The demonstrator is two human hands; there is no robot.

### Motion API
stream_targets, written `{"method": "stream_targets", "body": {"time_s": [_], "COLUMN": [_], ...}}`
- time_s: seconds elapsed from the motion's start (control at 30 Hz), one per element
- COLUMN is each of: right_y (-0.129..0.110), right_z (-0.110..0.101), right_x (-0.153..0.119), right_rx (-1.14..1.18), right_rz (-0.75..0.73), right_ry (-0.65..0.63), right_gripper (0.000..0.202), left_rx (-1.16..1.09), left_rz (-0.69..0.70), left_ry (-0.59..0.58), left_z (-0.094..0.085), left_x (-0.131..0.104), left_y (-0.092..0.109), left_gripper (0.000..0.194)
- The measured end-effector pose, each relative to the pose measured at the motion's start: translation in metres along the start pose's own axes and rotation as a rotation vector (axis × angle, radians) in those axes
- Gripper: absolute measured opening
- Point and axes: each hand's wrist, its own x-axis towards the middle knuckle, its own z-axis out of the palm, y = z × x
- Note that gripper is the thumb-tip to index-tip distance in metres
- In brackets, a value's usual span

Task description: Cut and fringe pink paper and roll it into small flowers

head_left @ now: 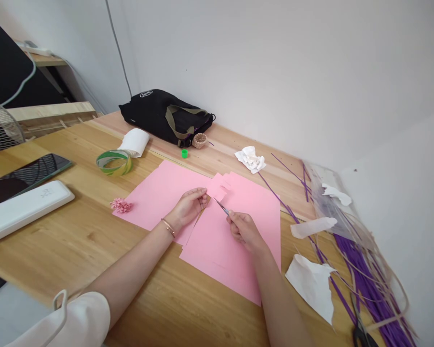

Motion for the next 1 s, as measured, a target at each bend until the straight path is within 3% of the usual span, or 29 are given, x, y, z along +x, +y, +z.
{"method": "stream_targets", "body": {"time_s": [1.0], "right_y": [-0.0025], "right_z": [-0.0004], "right_x": [-0.0003], "right_rx": [0.007], "right_rz": [0.022], "right_ry": [0.014], "right_gripper": [0.047], "left_rx": [0.003], "left_rz": [0.019], "left_ry": [-0.008], "left_z": [-0.0007], "left_x": [-0.0001], "left_y": [0.0001], "left_gripper": [0.013]}}
